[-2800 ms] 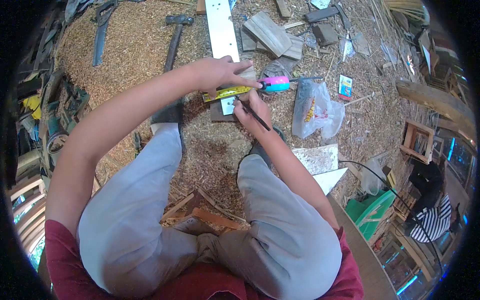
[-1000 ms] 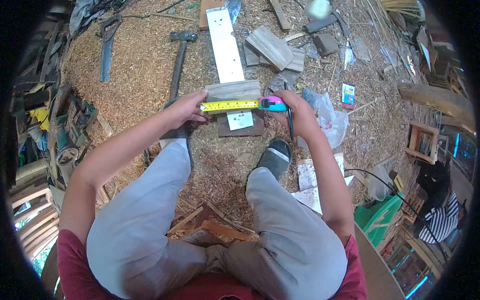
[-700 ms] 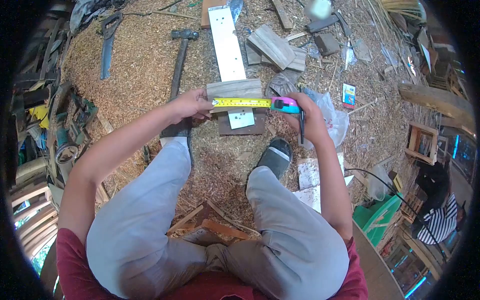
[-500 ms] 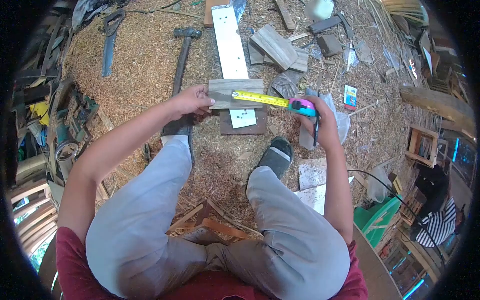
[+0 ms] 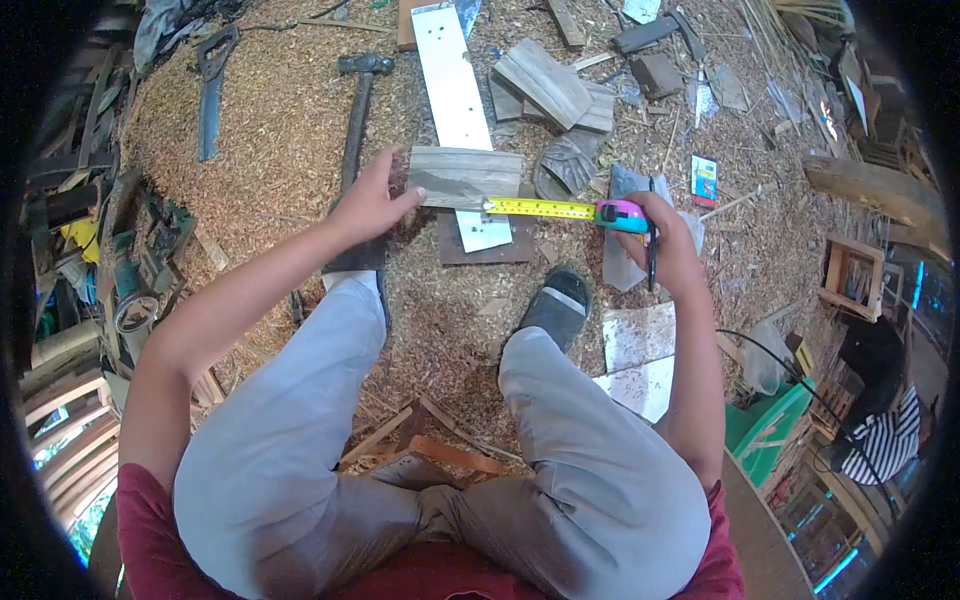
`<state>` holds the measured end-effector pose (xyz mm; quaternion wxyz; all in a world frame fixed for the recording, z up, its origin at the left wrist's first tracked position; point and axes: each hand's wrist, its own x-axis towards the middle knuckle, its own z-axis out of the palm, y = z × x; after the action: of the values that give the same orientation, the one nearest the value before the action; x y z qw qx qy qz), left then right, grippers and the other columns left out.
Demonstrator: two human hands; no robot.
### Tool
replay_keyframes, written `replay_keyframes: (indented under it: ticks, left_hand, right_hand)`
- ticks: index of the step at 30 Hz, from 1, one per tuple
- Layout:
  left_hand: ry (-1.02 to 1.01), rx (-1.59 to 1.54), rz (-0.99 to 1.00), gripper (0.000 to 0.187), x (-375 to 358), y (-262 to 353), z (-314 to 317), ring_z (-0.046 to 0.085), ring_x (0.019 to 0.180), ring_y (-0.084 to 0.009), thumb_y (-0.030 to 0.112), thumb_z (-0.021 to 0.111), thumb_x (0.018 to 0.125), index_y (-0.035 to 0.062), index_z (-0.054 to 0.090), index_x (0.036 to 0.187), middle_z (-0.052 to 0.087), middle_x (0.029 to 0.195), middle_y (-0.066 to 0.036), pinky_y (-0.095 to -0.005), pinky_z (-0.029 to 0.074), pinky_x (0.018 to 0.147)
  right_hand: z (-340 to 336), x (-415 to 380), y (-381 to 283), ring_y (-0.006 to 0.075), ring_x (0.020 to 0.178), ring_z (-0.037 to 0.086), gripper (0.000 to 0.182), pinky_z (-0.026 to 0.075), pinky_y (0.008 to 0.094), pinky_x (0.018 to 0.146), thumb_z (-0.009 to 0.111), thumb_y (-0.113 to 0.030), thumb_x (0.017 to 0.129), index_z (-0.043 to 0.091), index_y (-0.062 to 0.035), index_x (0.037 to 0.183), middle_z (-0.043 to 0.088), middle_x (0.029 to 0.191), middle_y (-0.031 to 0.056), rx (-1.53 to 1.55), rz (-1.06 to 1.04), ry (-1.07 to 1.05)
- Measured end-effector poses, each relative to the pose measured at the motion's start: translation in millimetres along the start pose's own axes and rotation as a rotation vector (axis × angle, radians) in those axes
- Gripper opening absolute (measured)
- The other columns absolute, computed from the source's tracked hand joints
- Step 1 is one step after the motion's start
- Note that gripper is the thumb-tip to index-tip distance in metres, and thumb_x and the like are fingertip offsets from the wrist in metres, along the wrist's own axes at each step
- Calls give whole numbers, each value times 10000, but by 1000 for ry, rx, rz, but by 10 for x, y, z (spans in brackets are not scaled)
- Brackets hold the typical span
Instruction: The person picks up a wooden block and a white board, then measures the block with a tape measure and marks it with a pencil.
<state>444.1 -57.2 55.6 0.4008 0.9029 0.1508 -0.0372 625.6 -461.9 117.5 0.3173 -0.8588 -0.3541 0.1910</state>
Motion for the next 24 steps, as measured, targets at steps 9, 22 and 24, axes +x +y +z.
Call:
replay_keyframes:
  ticks: [9,22,24]
  left_hand:
    - [-47,206,512,522,-42,174,-1,592,1230,-383,196,879,806,82,630,1250,608,1255,-140,-491,501,1037]
    - [-52,169,599,456,74,263,197,629,1204,-345,172,892,783,82,676,1174,647,1231,-100,-486,525,1022]
    - [-61,167,608,443,83,279,218,636,1187,-339,171,894,780,80,681,1159,652,1225,-96,-477,533,1005]
  right_hand:
    - [169,14,-41,244,1032,720,407,558,350,944,860,-69,881,687,-25,1247,733,1120,120,28,35,-47]
    - [210,35,-77,340,1003,717,401,559,396,913,886,-91,850,715,-60,1211,733,1079,140,41,21,-24]
    - [221,32,-70,340,1006,716,401,558,398,914,887,-89,850,714,-63,1211,733,1080,138,43,24,-28]
